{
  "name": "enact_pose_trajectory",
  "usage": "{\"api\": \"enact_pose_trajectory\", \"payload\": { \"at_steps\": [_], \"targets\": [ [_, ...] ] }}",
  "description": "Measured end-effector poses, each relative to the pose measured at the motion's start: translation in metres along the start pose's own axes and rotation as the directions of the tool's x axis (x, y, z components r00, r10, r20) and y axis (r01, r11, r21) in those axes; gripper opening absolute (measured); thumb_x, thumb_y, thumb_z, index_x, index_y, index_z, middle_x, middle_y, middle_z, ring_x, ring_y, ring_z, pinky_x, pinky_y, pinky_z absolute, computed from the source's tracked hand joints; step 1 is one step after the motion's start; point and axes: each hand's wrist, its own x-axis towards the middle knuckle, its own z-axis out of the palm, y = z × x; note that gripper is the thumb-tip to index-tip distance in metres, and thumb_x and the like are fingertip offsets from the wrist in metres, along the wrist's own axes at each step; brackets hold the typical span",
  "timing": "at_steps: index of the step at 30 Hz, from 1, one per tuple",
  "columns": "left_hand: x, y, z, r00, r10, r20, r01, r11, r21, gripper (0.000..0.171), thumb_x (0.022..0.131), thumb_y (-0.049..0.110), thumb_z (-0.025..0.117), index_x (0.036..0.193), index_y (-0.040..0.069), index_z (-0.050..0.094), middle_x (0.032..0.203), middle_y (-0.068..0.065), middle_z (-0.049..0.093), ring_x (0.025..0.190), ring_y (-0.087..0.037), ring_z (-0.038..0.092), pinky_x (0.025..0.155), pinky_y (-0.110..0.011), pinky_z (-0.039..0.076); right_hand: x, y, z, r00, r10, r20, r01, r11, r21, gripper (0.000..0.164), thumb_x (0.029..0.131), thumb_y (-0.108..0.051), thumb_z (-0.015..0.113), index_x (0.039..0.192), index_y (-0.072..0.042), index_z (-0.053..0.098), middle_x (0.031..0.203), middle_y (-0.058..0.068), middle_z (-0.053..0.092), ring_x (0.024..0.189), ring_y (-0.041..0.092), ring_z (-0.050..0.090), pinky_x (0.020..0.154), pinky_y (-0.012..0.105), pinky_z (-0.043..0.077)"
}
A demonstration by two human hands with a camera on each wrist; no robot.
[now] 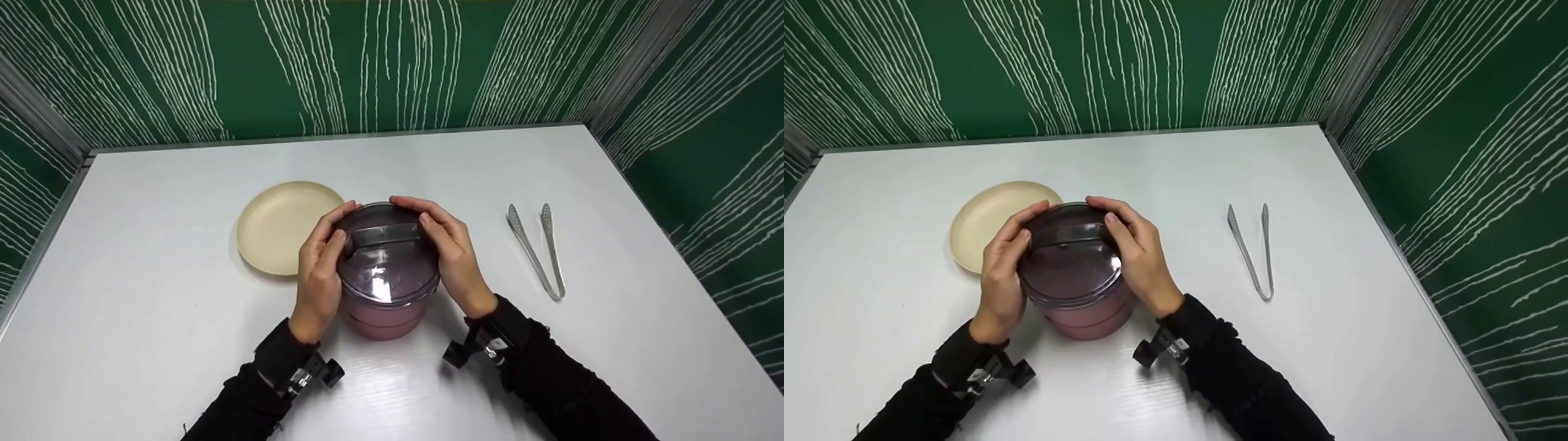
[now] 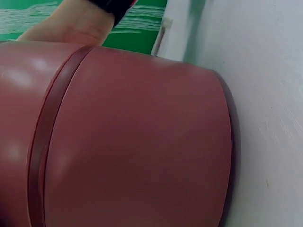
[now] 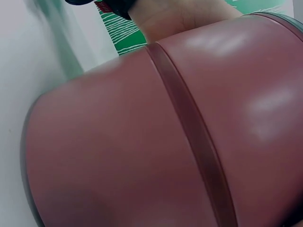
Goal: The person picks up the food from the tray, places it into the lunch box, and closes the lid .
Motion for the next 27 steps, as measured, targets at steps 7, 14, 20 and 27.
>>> {"api": "enact_pose_trajectory", "payload": {
  "at_steps": [7,14,20,27],
  "targets": [
    [0.0040,-0.0032,-0.0033,1.000,0.002,0.004,-0.002,1.000,0.000,0.045,0.105,0.013,0.039,0.144,-0.005,0.055,0.145,-0.016,0.059,0.141,-0.021,0.050,0.121,-0.038,0.035,0.0039,0.0035,-0.0014,1.000,0.012,0.018,-0.012,1.000,-0.005,0.041,0.108,-0.014,0.039,0.137,-0.001,0.064,0.140,0.012,0.065,0.139,0.026,0.052,0.122,0.040,0.034],
    [0.0047,-0.0044,-0.0049,1.000,0.009,0.022,-0.009,1.000,0.000,0.044,0.106,0.012,0.038,0.143,-0.004,0.056,0.144,-0.010,0.061,0.141,-0.021,0.050,0.121,-0.038,0.036,0.0038,0.0056,-0.0030,1.000,0.012,0.025,-0.012,1.000,-0.012,0.041,0.107,-0.011,0.038,0.139,0.000,0.062,0.141,0.013,0.064,0.140,0.026,0.052,0.121,0.039,0.034],
    [0.0052,-0.0050,-0.0050,0.999,0.005,0.041,-0.004,1.000,-0.007,0.044,0.106,0.012,0.038,0.144,-0.003,0.055,0.145,-0.010,0.060,0.141,-0.021,0.050,0.121,-0.038,0.035,0.0031,0.0056,-0.0040,1.000,0.017,0.012,-0.017,1.000,-0.013,0.041,0.107,-0.010,0.039,0.139,0.000,0.062,0.141,0.013,0.064,0.140,0.026,0.052,0.121,0.038,0.034],
    [0.0065,-0.0034,-0.0086,0.997,-0.021,0.074,0.017,0.998,0.056,0.043,0.107,0.013,0.040,0.145,-0.002,0.055,0.147,-0.010,0.059,0.143,-0.019,0.048,0.122,-0.036,0.034,0.0039,0.0042,-0.0081,0.999,0.037,0.037,-0.035,0.998,-0.052,0.040,0.108,-0.012,0.042,0.141,0.000,0.060,0.142,0.012,0.063,0.140,0.024,0.052,0.121,0.037,0.034]
  ]
}}
